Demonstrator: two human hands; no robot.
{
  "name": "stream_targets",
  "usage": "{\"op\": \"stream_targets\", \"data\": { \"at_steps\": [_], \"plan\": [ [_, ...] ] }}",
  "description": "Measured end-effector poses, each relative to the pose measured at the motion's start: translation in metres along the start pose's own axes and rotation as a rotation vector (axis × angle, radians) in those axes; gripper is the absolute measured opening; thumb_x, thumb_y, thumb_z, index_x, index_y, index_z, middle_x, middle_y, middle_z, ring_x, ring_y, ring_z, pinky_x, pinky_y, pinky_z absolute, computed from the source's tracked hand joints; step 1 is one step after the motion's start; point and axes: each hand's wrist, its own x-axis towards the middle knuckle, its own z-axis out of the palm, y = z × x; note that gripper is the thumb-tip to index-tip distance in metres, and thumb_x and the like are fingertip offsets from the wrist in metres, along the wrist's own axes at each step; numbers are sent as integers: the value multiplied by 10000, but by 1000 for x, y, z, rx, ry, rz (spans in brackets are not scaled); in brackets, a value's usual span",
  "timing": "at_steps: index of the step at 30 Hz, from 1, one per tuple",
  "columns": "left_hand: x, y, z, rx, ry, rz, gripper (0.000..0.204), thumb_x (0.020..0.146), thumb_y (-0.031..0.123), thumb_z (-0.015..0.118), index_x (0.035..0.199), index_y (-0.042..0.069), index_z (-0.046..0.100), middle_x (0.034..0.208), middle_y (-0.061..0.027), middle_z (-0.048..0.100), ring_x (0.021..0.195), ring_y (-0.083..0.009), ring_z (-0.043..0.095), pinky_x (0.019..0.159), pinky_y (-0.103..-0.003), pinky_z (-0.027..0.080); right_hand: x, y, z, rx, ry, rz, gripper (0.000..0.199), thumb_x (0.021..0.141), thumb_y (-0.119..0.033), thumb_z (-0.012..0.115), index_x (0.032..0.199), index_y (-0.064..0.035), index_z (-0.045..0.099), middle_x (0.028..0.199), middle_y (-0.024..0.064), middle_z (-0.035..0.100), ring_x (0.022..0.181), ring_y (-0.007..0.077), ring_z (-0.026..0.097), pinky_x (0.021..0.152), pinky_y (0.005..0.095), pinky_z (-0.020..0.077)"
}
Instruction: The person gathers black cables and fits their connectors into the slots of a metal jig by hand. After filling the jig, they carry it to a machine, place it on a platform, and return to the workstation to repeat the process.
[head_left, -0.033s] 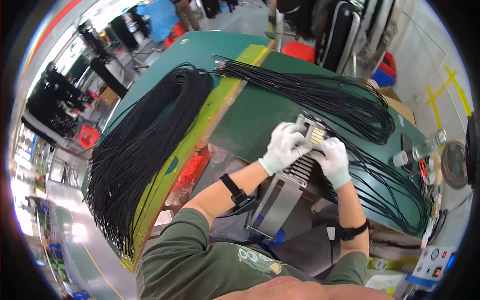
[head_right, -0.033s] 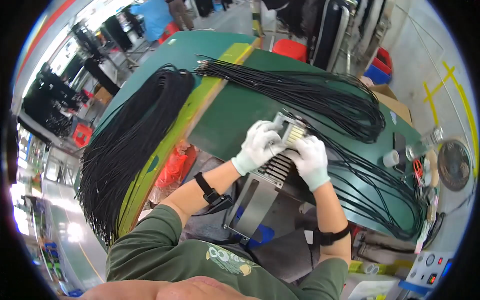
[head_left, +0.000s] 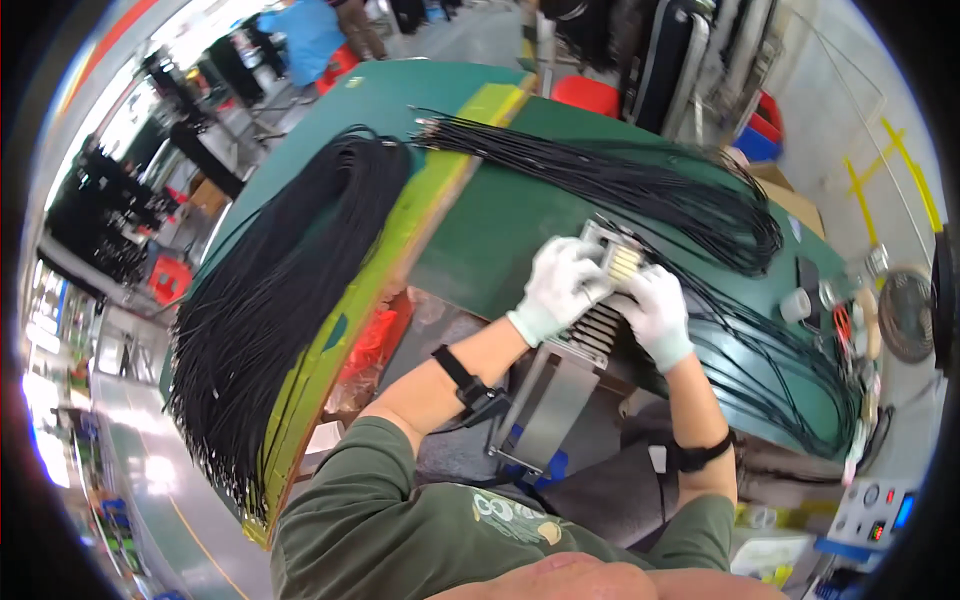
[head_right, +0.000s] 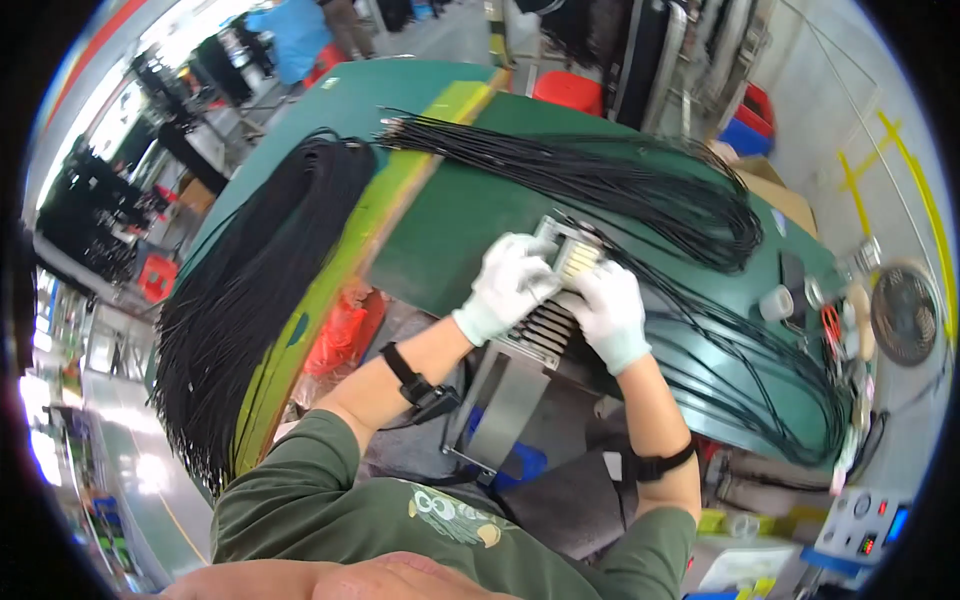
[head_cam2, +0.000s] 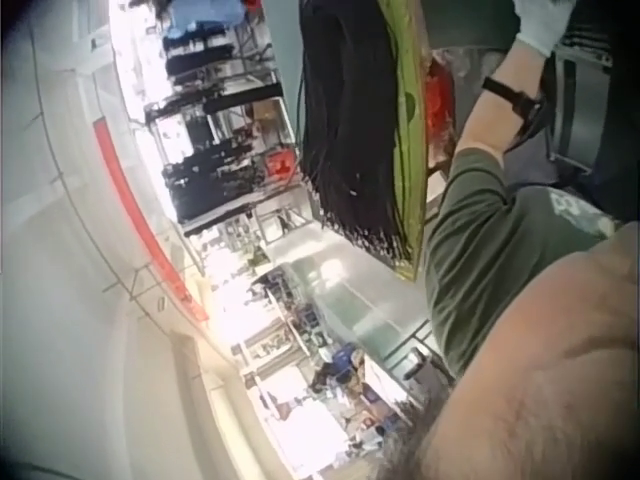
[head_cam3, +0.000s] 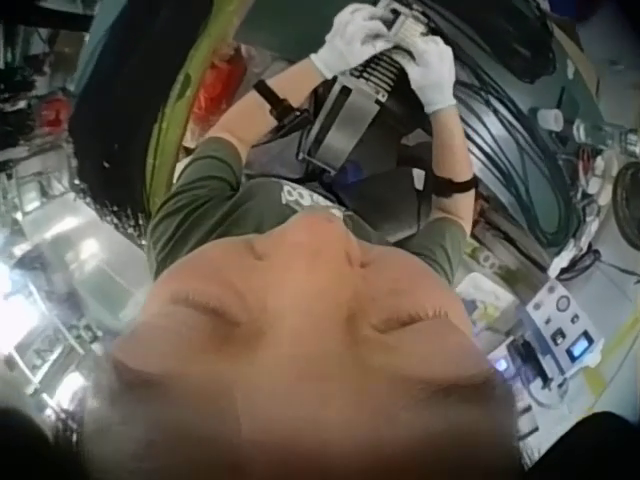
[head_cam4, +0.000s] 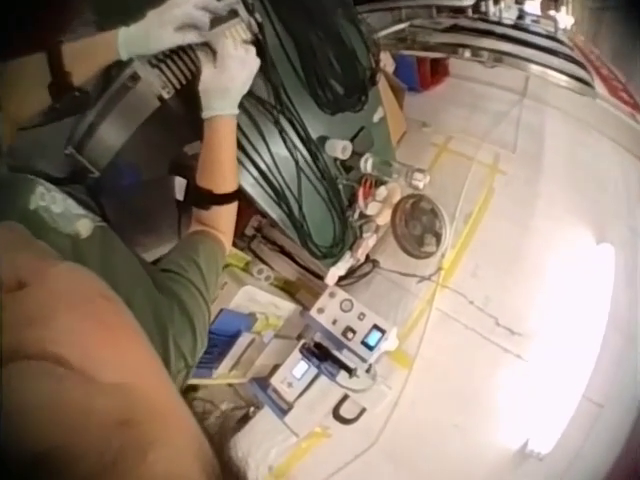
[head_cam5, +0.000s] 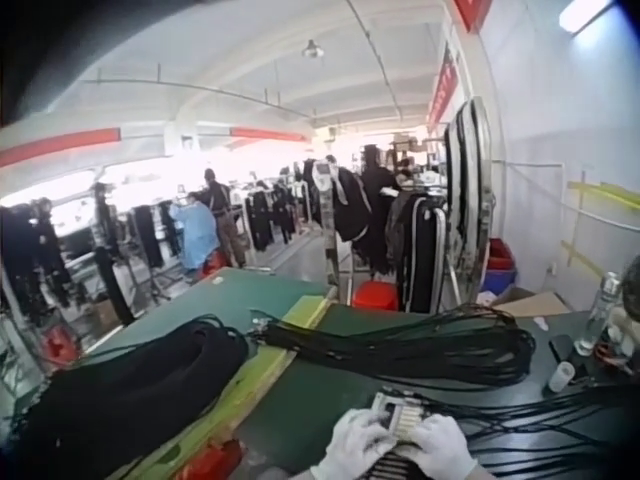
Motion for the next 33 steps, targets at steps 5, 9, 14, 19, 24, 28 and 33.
{"op": "stream_targets", "data": {
  "at_steps": [5,9,14,19,24,28,33],
  "plan": [
    [-7,-9,-14,-3,-84,-14,100,798,110,715,861,51,664,1131,-133,665,1080,-339,585,949,-436,462,13,-16,11,-121,49,-10,220,751,-251,739,933,-145,676,843,45,661,886,278,592,773,407,435],
    [-7,-8,2,-15,-101,-80,91,828,110,696,871,35,668,1134,-136,667,1080,-330,584,949,-415,465,7,-9,17,-165,65,-38,208,747,-231,736,916,-124,676,843,56,646,893,287,589,790,413,437],
    [-7,-5,-12,47,-96,-144,105,827,114,698,885,30,675,1123,-131,674,1091,-319,582,950,-408,466,4,-2,11,-194,14,-57,200,749,-224,737,901,-116,668,822,44,646,892,271,588,794,404,432],
    [-13,-10,5,-15,4,-84,89,788,126,726,776,64,663,1001,-78,703,970,-297,621,871,-423,482,9,-19,7,-153,123,-66,176,743,-214,739,857,-103,666,814,41,659,908,272,590,810,405,424],
    [-8,-4,2,21,84,9,91,781,117,723,754,59,658,978,-80,707,924,-296,630,855,-420,484,4,-13,14,-183,36,-69,182,729,-207,748,854,-101,671,831,43,666,917,276,592,817,407,423],
    [-3,-1,-4,5,-36,17,101,787,113,721,794,60,636,1033,-75,694,1011,-282,623,938,-409,457,7,-14,10,-179,65,-79,181,727,-204,746,857,-95,683,838,49,670,916,274,593,813,407,424],
    [-3,0,-2,-8,23,0,96,771,102,719,749,56,638,992,-80,703,946,-288,630,885,-407,470,8,-12,8,-104,9,-27,163,741,-193,743,865,-99,694,851,46,676,922,273,592,821,403,426]
  ]
}}
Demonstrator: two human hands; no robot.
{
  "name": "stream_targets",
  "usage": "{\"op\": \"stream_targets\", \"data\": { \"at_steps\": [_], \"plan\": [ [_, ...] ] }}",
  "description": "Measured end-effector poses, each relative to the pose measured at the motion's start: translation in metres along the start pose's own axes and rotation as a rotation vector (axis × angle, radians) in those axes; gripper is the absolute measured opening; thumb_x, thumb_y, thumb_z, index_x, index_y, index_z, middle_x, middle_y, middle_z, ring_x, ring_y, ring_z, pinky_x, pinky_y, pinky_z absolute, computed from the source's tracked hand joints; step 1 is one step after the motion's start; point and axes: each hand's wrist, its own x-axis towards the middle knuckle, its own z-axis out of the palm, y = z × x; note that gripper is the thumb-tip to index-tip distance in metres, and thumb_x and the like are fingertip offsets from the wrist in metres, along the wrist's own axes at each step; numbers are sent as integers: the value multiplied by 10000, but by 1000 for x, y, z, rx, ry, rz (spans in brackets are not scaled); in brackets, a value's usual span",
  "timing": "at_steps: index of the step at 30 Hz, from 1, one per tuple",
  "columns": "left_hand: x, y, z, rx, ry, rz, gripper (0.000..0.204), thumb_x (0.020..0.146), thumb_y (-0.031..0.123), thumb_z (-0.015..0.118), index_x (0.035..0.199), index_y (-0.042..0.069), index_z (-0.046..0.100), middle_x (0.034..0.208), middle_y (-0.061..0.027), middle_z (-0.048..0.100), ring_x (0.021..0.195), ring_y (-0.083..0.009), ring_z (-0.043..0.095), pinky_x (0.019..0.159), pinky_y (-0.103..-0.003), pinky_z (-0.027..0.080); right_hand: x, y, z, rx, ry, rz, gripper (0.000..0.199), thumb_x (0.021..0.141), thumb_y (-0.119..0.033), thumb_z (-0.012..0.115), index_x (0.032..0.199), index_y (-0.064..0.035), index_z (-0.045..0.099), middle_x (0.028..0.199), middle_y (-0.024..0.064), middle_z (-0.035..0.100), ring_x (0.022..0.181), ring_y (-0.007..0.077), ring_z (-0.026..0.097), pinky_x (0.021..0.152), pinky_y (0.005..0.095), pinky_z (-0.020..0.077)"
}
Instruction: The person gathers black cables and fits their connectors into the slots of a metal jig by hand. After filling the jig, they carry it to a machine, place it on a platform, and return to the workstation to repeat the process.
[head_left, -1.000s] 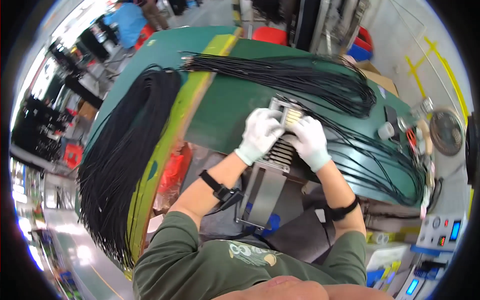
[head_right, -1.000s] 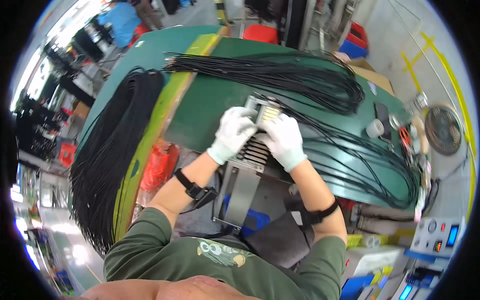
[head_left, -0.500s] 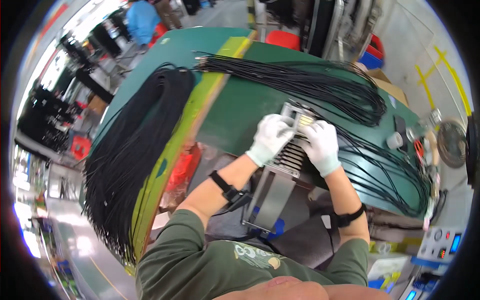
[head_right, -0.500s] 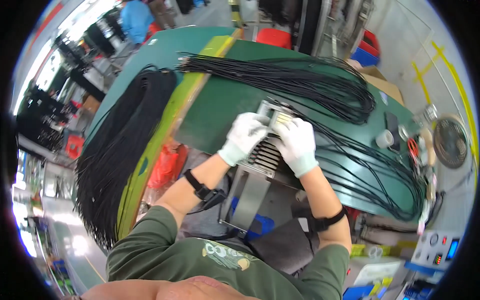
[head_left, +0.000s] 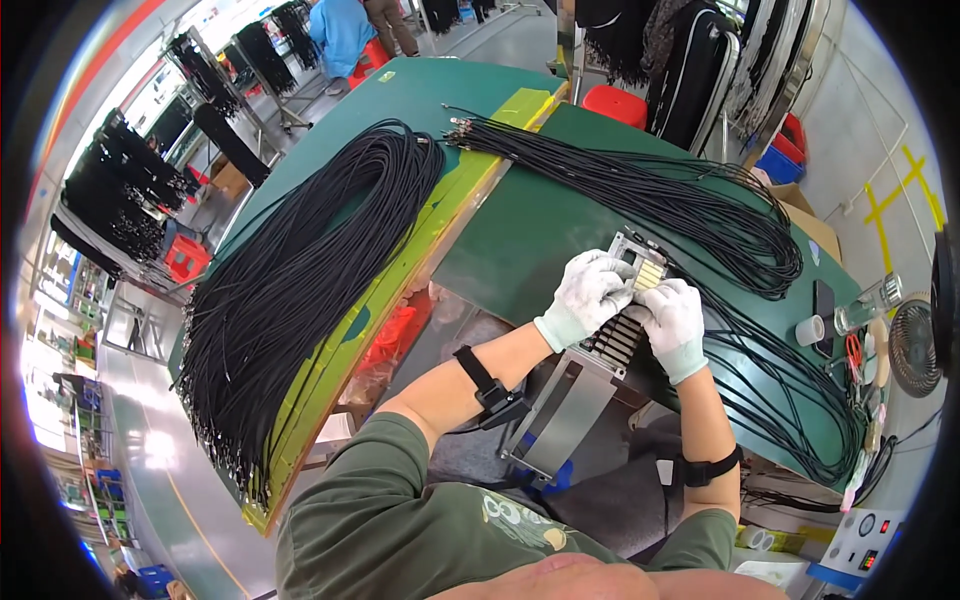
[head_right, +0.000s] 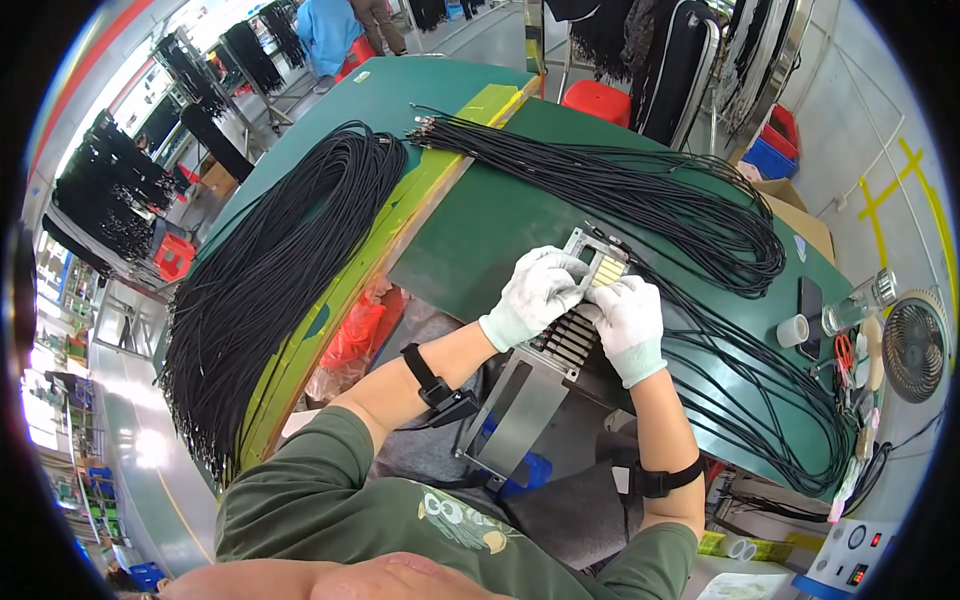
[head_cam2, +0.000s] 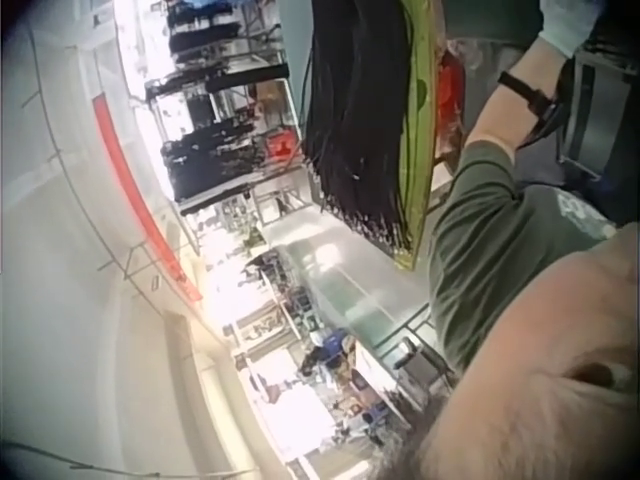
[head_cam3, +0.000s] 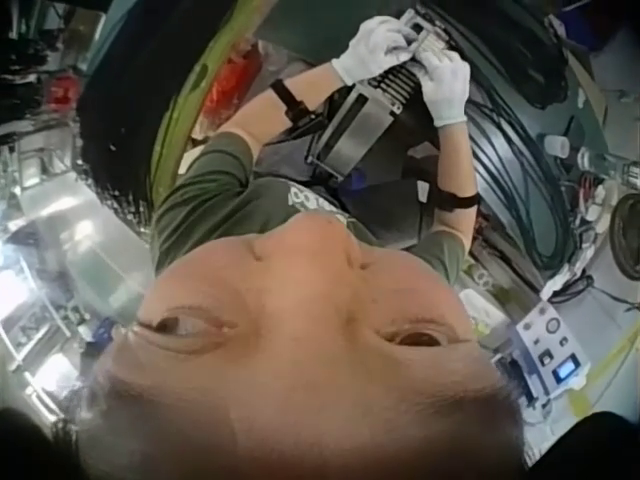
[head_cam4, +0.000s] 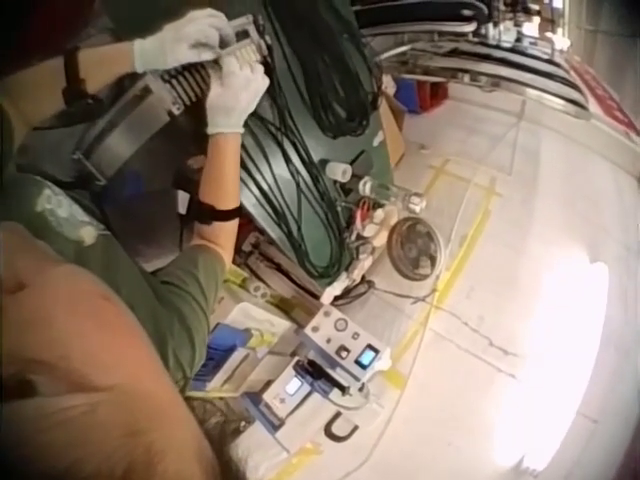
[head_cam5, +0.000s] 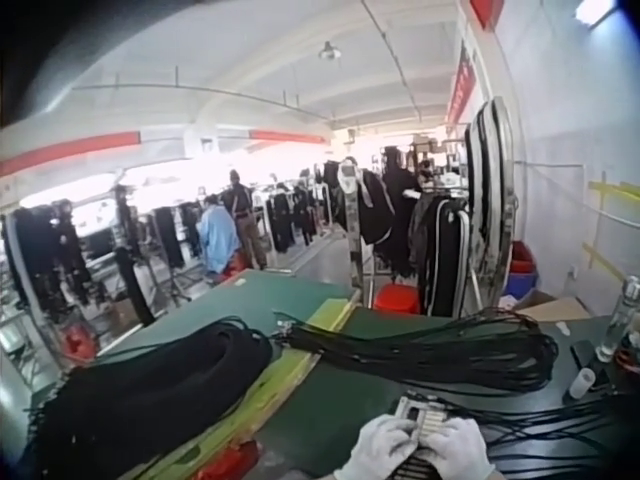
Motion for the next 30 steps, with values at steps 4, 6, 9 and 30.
{"op": "stream_targets", "data": {
  "at_steps": [4,6,9,30],
  "plan": [
    [-2,2,0,3,-26,-29,114,772,101,725,770,61,618,1034,-77,694,1014,-286,623,941,-409,450,-1,2,1,20,23,10,154,756,-196,745,881,-119,697,855,36,677,930,269,589,836,401,424],
    [-1,4,0,-8,-19,-46,120,772,108,730,765,63,619,1037,-76,695,1018,-287,622,947,-412,446,-4,2,2,43,21,43,173,758,-204,748,906,-121,709,867,37,682,933,271,591,841,401,428],
    [-1,1,0,-6,-14,-40,125,774,122,735,768,63,626,1044,-76,695,1025,-289,622,955,-413,441,-2,-2,0,62,24,58,183,756,-203,750,912,-116,713,869,50,684,922,279,596,833,405,436],
    [2,0,-2,-42,-124,-33,100,798,105,713,835,41,645,1084,-102,683,1039,-311,606,966,-410,450,-8,8,-3,-63,83,-15,166,735,-207,747,835,-125,643,792,39,638,889,263,582,765,395,414]
  ]
}}
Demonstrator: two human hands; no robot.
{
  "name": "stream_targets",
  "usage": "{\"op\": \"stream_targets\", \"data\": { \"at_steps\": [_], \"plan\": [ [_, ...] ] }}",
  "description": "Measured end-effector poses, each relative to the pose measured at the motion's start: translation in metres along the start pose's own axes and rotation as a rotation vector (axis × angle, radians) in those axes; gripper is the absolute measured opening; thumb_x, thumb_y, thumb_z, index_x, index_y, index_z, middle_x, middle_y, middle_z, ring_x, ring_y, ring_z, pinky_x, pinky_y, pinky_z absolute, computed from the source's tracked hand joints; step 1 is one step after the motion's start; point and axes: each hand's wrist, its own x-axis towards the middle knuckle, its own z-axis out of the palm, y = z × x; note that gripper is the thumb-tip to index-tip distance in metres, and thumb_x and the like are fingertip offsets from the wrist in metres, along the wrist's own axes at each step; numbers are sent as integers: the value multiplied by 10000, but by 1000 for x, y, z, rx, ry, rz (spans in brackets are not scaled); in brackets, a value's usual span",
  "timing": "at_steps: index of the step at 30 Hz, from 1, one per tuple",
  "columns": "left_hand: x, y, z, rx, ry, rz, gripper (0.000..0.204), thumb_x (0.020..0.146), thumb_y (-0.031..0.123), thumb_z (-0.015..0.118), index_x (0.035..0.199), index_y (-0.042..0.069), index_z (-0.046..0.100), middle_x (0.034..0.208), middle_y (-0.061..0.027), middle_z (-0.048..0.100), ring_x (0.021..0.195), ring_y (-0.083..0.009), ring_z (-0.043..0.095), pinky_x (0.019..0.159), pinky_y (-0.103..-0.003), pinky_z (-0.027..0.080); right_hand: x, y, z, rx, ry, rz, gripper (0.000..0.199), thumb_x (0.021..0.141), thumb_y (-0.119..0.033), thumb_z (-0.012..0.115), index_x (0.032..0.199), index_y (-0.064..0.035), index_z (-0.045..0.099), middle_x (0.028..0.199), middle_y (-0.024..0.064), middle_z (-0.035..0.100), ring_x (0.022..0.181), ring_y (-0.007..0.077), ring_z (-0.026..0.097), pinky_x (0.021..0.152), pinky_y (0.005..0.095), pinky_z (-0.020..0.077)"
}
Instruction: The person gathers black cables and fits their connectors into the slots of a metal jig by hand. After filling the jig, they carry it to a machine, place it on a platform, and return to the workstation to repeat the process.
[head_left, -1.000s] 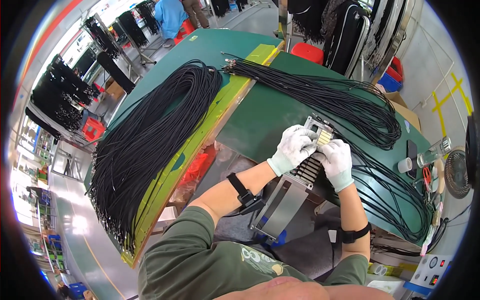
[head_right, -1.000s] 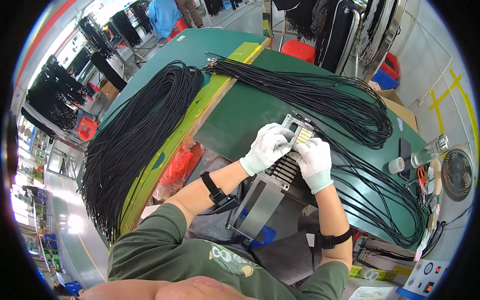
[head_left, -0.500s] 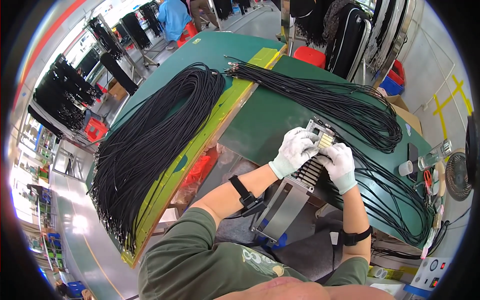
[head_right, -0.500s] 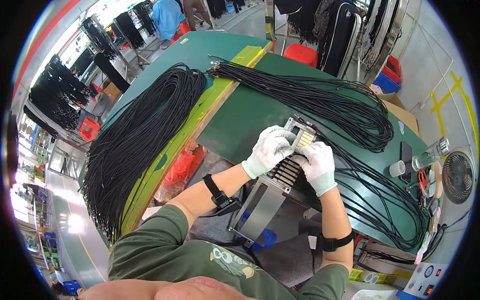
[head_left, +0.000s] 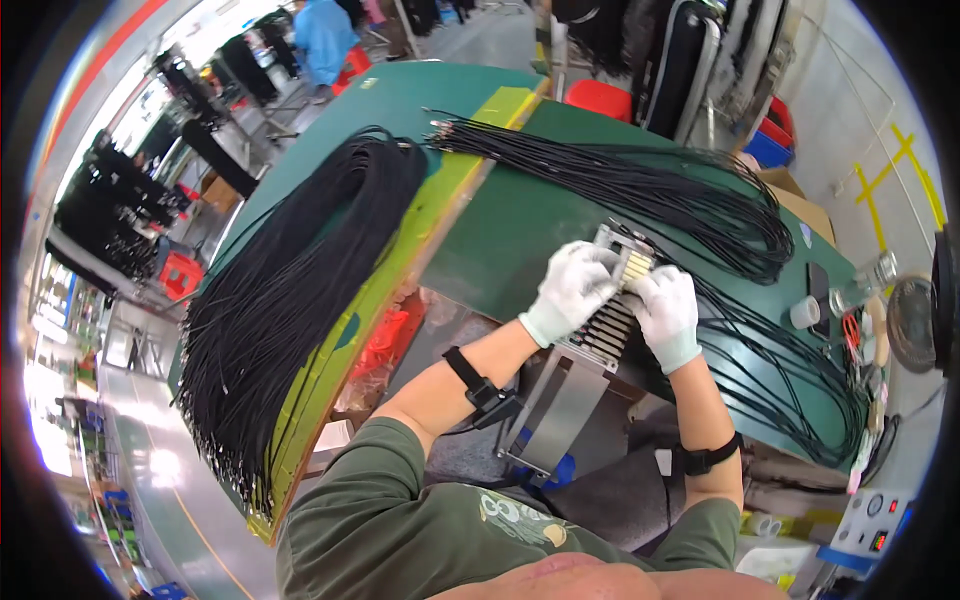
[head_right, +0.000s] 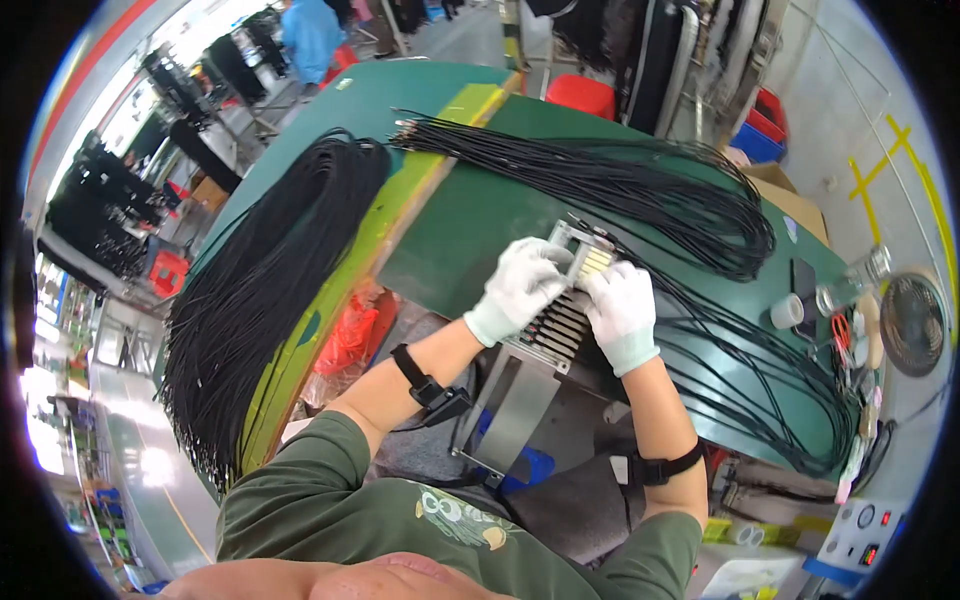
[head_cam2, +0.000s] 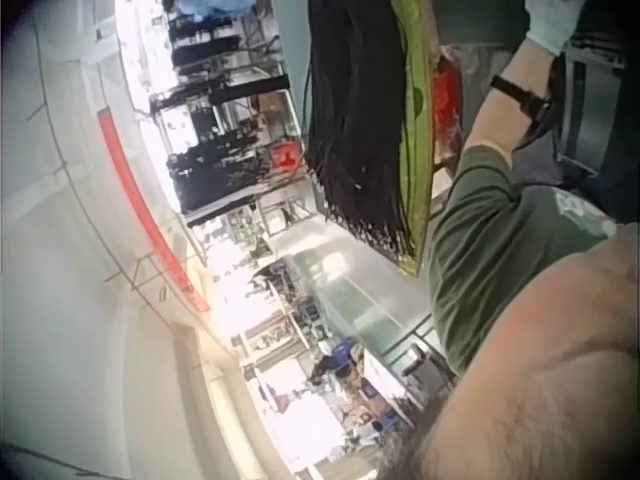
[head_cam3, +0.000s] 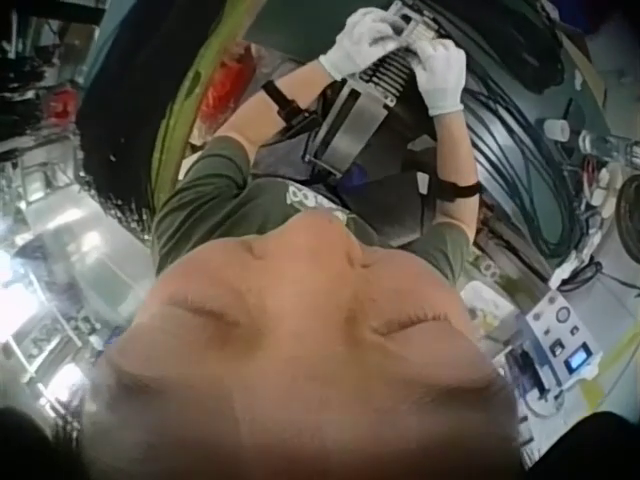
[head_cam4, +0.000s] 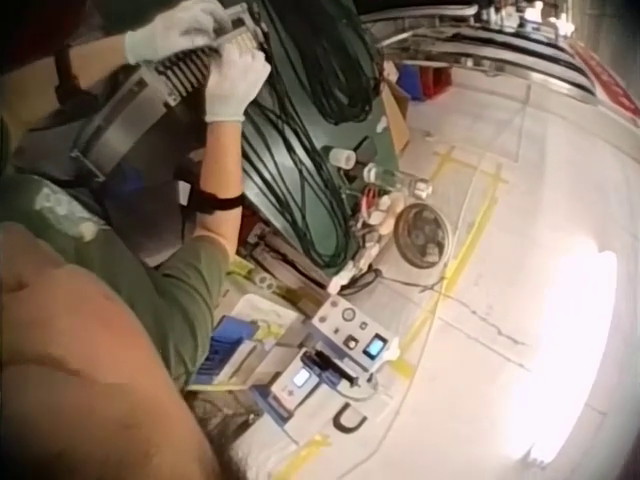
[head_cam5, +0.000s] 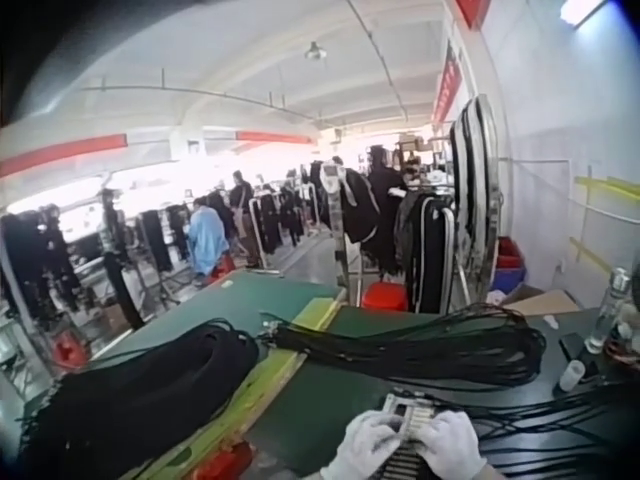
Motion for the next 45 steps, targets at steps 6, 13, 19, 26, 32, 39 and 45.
{"op": "stream_targets", "data": {
  "at_steps": [6,13,19,26,32,39,45],
  "plan": [
    [-6,-15,-14,-97,129,-295,158,861,166,687,922,20,690,1133,-113,667,1104,-296,574,972,-392,453,-3,37,-13,99,-118,243,140,789,-164,707,898,-78,687,821,67,673,838,290,592,782,404,453],
    [-4,-20,-10,102,37,-321,201,896,215,659,954,27,701,1139,-104,674,1137,-286,561,976,-382,450,-10,38,-12,310,-217,294,142,846,-178,669,938,-81,714,800,70,682,812,299,600,769,407,478],
    [-10,-26,-7,209,62,-299,171,880,204,660,965,66,713,1084,-108,699,1051,-303,611,939,-398,474,-6,34,-20,128,-217,183,133,875,-227,655,943,-136,724,802,35,682,828,274,604,771,398,472],
    [-12,-34,-1,235,35,-254,156,881,179,650,982,76,711,1027,-91,708,961,-304,637,892,-400,495,-12,37,-11,-22,-248,170,120,884,-222,638,935,-145,715,785,30,660,833,261,592,772,389,444],
    [-15,-38,-3,247,38,-206,145,881,163,652,982,78,711,1016,-81,710,952,-291,639,878,-391,501,-9,36,-9,-83,-292,168,110,893,-216,629,916,-138,703,774,33,648,859,255,590,793,382,432],
    [-18,-40,1,177,32,-265,186,870,201,671,1023,111,725,1059,-74,707,1018,-326,616,911,-423,489,-10,31,-7,-86,-114,52,75,869,-233,653,884,-162,673,780,-4,650,833,232,589,750,386,438],
    [-3,0,5,331,-132,2,254,841,287,701,1080,218,749,1044,-28,693,1129,-361,541,978,-481,429,-13,33,-5,-95,-161,132,92,850,-242,678,892,-161,688,816,5,661,871,247,590,772,394,443]
  ]
}}
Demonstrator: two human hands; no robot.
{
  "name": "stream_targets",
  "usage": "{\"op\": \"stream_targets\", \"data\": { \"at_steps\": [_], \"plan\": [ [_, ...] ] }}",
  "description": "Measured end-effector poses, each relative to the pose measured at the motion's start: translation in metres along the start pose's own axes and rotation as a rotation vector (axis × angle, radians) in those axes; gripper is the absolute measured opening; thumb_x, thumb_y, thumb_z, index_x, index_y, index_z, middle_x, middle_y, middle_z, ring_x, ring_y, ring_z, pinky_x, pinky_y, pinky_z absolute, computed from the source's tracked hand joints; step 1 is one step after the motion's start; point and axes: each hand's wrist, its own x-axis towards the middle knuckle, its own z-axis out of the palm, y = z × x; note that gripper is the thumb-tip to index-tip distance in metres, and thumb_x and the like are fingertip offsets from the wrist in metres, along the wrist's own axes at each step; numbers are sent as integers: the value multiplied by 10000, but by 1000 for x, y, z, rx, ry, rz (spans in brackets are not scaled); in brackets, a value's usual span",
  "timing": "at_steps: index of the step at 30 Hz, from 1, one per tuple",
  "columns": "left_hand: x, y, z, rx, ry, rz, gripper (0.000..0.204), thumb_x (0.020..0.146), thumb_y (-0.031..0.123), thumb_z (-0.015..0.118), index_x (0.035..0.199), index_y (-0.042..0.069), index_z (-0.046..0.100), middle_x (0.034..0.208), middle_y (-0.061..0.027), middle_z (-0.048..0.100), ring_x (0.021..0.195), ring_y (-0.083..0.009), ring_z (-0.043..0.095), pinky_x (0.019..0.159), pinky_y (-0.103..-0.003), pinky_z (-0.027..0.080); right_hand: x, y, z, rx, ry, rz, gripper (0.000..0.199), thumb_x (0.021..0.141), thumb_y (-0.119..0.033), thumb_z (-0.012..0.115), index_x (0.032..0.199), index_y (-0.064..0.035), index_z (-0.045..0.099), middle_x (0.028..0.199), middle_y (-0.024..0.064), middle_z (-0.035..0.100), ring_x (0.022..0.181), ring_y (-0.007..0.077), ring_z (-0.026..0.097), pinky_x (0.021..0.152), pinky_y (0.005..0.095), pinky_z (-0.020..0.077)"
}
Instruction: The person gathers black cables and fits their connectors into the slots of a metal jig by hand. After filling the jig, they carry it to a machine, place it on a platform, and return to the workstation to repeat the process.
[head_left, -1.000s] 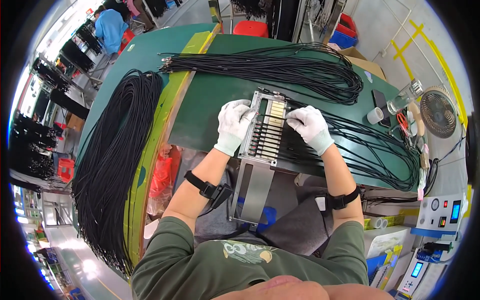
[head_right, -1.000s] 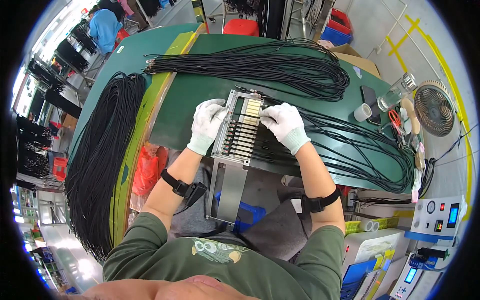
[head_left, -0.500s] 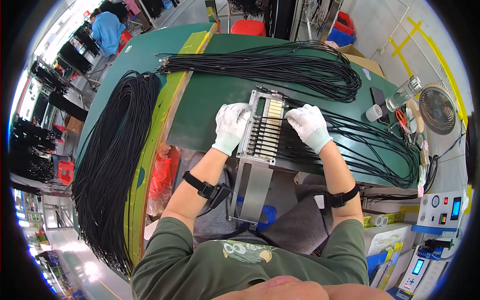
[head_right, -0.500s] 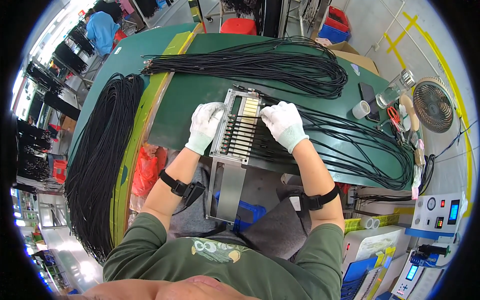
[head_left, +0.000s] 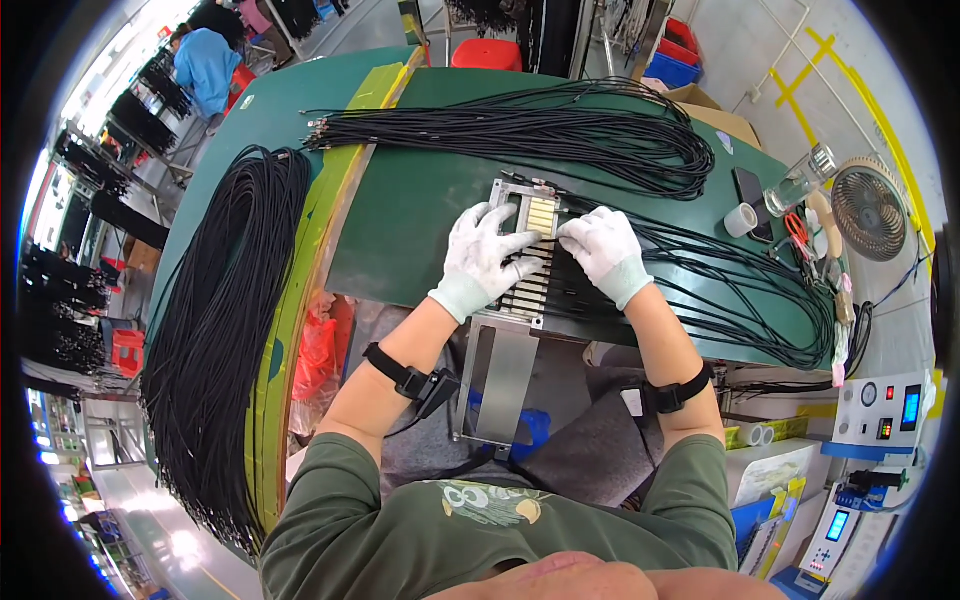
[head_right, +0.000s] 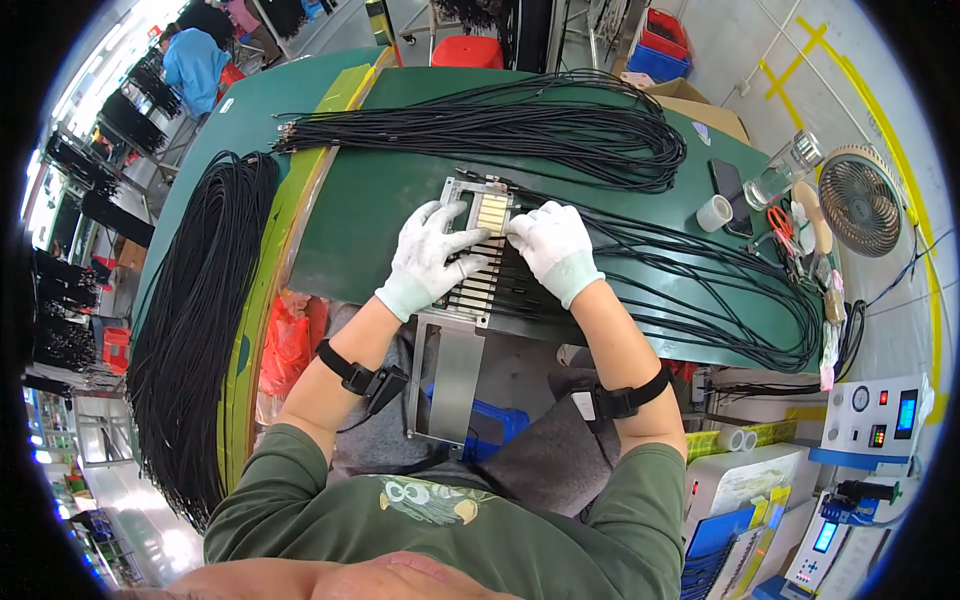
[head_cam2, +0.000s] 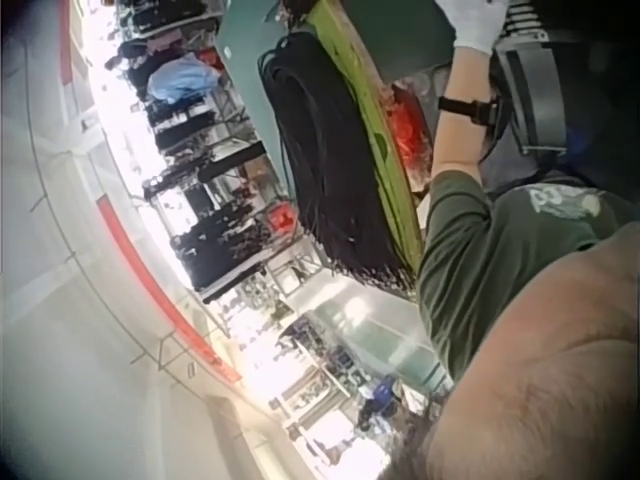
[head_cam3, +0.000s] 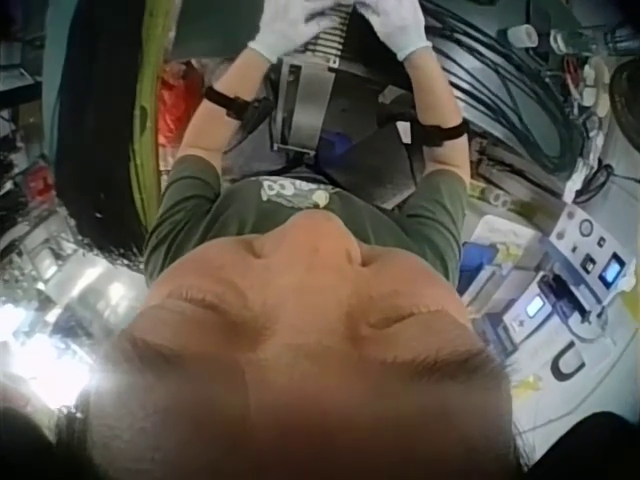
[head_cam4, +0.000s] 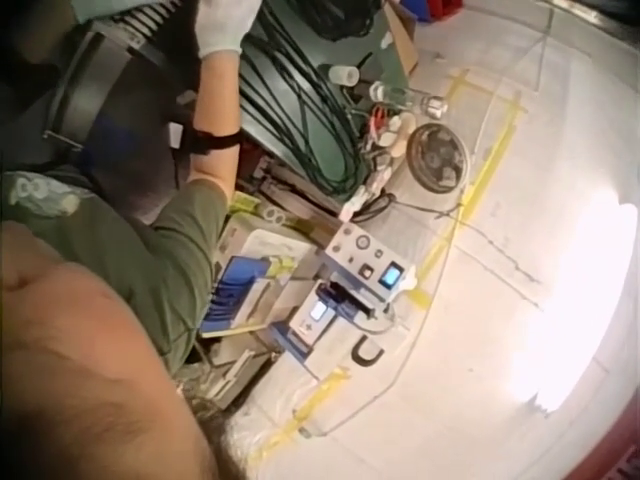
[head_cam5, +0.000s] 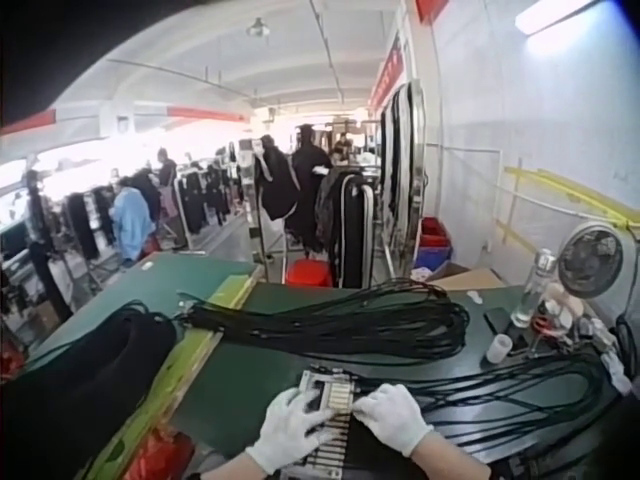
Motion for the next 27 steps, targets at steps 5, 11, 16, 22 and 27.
{"op": "stream_targets", "data": {
  "at_steps": [5,11,16,22,27],
  "plan": [
    [3,0,1,86,-158,-22,255,793,361,730,1042,318,766,1020,10,660,1185,-342,495,1084,-513,320,1,28,0,-66,5,192,110,824,-229,700,892,-143,698,869,25,673,923,267,591,812,401,449],
    [-4,-6,4,85,-136,-70,222,783,381,735,1000,349,772,967,20,636,1179,-319,493,1130,-540,262,6,25,0,-91,-56,193,105,789,-217,720,847,-132,694,871,37,657,928,277,584,814,396,447],
    [-3,4,2,87,-129,-71,200,801,385,722,986,331,773,966,21,640,1192,-307,489,1125,-560,256,1,13,-9,106,61,67,112,754,-200,735,820,-125,685,862,40,645,917,281,581,813,392,438],
    [-1,-1,-3,-206,4,-268,145,819,279,722,868,144,740,1030,-50,679,1077,-332,577,1018,-469,386,12,-12,-12,163,112,-74,138,749,-207,754,844,-143,677,821,22,632,897,267,582,784,392,434],
    [-1,-11,5,-273,193,-181,151,792,227,746,824,90,690,1059,-93,681,1035,-338,601,1005,-460,411,16,-21,-1,255,121,-118,171,766,-239,751,876,-131,677,830,47,644,888,276,581,786,396,432]
  ]
}}
